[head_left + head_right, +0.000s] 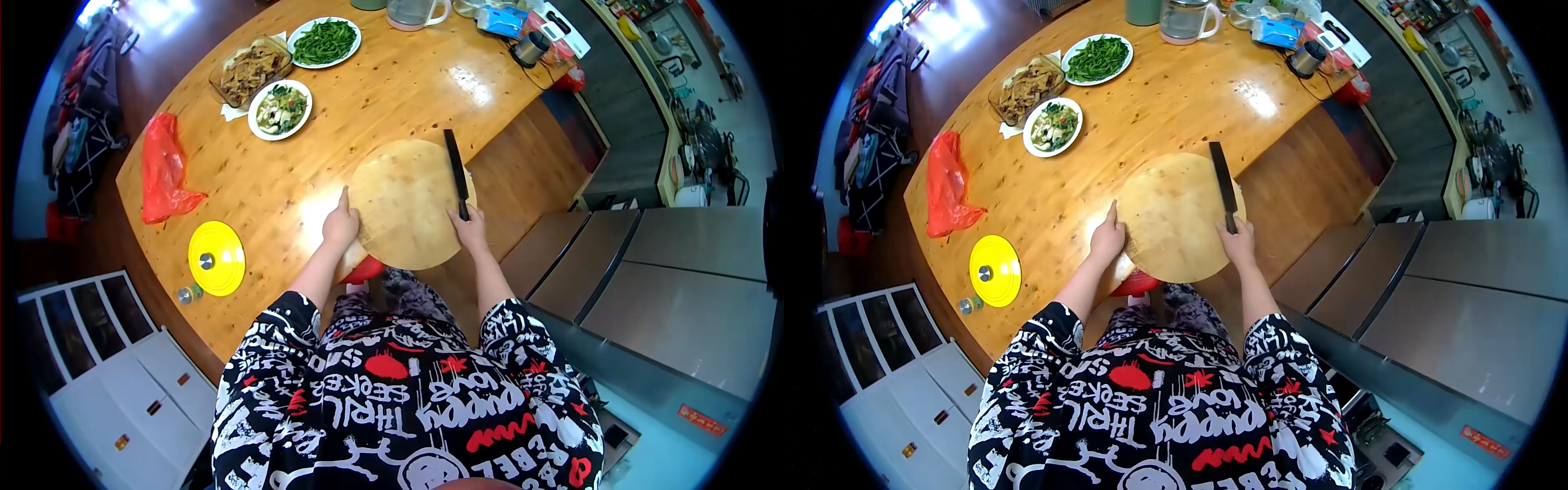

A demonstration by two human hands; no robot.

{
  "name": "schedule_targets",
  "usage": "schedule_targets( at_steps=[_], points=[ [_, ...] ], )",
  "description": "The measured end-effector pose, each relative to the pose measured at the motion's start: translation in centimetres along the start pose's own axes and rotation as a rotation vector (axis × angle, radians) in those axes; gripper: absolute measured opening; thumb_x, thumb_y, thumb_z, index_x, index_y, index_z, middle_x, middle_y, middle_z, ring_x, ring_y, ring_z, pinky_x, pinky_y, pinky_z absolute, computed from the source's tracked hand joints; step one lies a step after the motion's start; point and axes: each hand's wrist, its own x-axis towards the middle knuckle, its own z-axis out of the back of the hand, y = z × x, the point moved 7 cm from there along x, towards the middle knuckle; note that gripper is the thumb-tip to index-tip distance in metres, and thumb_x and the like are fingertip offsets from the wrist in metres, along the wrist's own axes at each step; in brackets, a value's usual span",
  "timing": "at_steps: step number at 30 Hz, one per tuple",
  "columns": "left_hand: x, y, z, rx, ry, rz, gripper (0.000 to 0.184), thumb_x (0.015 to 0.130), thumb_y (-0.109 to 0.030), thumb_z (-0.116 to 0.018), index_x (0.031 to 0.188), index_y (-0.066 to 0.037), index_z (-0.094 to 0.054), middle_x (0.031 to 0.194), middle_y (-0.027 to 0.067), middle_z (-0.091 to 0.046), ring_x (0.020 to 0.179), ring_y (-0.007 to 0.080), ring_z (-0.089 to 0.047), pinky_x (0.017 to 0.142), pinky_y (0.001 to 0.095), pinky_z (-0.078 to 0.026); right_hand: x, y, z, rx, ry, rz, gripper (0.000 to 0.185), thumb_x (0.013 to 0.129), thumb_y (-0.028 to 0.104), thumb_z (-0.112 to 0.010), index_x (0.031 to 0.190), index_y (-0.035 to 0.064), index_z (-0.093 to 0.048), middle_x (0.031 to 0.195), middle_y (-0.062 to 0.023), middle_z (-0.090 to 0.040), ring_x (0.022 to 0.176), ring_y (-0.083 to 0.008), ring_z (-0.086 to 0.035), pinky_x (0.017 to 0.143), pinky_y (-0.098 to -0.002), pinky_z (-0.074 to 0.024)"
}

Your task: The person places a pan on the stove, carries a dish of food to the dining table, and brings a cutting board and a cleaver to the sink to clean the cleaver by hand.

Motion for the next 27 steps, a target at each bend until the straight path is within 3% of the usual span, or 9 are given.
schedule_targets(
  at_steps=[3, 4, 5, 7, 10, 16, 22, 25, 27],
  points=[
    [0.4, -0.6, -0.2, -0.061, 0.036, -0.034, 0.062, 0.095, -0.028, -0.046, 0.156, -0.027, -0.037, 0.121, 0.0264, -0.067, 0.113, 0.0407, -0.064, 0.100, 0.0433, -0.049, -1.3, -1.9, 1.1, 0.126, 0.165, -0.204, 0.028, 0.081, 0.028, -0.080, 0.085, 0.0029, -0.068, 0.067, -0.0102, -0.058, 0.066, -0.0215, -0.056, 0.065, -0.0374, -0.0468],
    [0.7, -0.7, -0.5, -0.096, 0.039, -0.055, 0.060, 0.095, -0.028, -0.046, 0.155, -0.027, -0.039, 0.124, 0.0256, -0.066, 0.117, 0.0398, -0.063, 0.102, 0.0422, -0.048, -1.6, -1.4, 2.0, 0.153, 0.067, -0.145, 0.030, 0.079, 0.027, -0.080, 0.079, 0.0018, -0.065, 0.053, -0.0065, -0.049, 0.050, -0.0189, -0.044, 0.054, -0.0368, -0.0412],
    [0.8, -0.9, -0.9, -0.132, 0.042, -0.076, 0.059, 0.095, -0.028, -0.047, 0.154, -0.028, -0.042, 0.128, 0.0247, -0.065, 0.121, 0.0388, -0.061, 0.104, 0.0412, -0.047, -1.9, -1.8, 2.7, 0.115, 0.106, -0.182, 0.032, 0.078, 0.029, -0.081, 0.081, 0.0016, -0.065, 0.062, -0.0111, -0.056, 0.057, -0.0237, -0.053, 0.058, -0.0390, -0.0449],
    [1.4, -1.7, -1.9, -0.132, 0.059, -0.082, 0.059, 0.095, -0.029, -0.048, 0.154, -0.028, -0.042, 0.131, 0.0247, -0.063, 0.123, 0.0382, -0.060, 0.105, 0.0406, -0.046, -2.1, -1.5, 4.2, -0.054, 0.032, -0.109, 0.032, 0.078, 0.030, -0.081, 0.083, 0.0019, -0.066, 0.071, -0.0166, -0.061, 0.066, -0.0312, -0.060, 0.063, -0.0431, -0.0476],
    [2.6, -3.2, -3.5, -0.087, 0.065, -0.122, 0.062, 0.094, -0.032, -0.045, 0.155, -0.027, -0.038, 0.127, 0.0257, -0.065, 0.119, 0.0390, -0.062, 0.103, 0.0425, -0.048, -1.1, -1.2, 6.4, -0.182, -0.024, -0.153, 0.033, 0.078, 0.031, -0.081, 0.085, 0.0022, -0.066, 0.078, -0.0209, -0.062, 0.075, -0.0372, -0.063, 0.068, -0.0463, -0.0493],
    [5.9, -8.9, -5.3, -0.071, 0.073, -0.107, 0.062, 0.094, -0.032, -0.045, 0.155, -0.026, -0.038, 0.132, 0.0247, -0.062, 0.122, 0.0388, -0.060, 0.105, 0.0434, -0.046, 5.9, -1.7, 9.3, -0.062, 0.024, -0.199, 0.034, 0.077, 0.029, -0.083, 0.085, 0.0009, -0.065, 0.070, -0.0170, -0.063, 0.066, -0.0340, -0.061, 0.064, -0.0433, -0.0488],
    [11.7, -17.6, -7.7, -0.102, 0.017, -0.056, 0.061, 0.095, -0.033, -0.045, 0.155, -0.025, -0.039, 0.133, 0.0224, -0.063, 0.123, 0.0384, -0.060, 0.106, 0.0434, -0.045, 18.9, -9.1, 10.2, 0.000, 0.070, -0.203, 0.034, 0.077, 0.028, -0.083, 0.090, 0.0008, -0.067, 0.070, -0.0149, -0.065, 0.063, -0.0277, -0.061, 0.064, -0.0406, -0.0492],
    [15.0, -21.5, -8.5, -0.241, -0.144, -0.094, 0.054, 0.097, -0.032, -0.047, 0.150, -0.021, -0.047, 0.131, 0.0230, -0.063, 0.123, 0.0375, -0.060, 0.105, 0.0419, -0.046, 25.8, -12.2, 9.7, 0.106, 0.129, -0.178, 0.033, 0.080, 0.028, -0.082, 0.092, 0.0013, -0.067, 0.072, -0.0130, -0.066, 0.064, -0.0212, -0.059, 0.065, -0.0406, -0.0493],
    [16.9, -22.8, -8.8, -0.417, -0.244, -0.087, 0.048, 0.098, -0.032, -0.052, 0.143, -0.017, -0.055, 0.121, 0.0210, -0.068, 0.113, 0.0342, -0.065, 0.098, 0.0392, -0.049, 29.4, -13.5, 9.0, 0.107, 0.146, -0.175, 0.036, 0.079, 0.030, -0.082, 0.091, 0.0007, -0.066, 0.074, -0.0149, -0.065, 0.065, -0.0252, -0.059, 0.066, -0.0427, -0.0492]
  ],
)
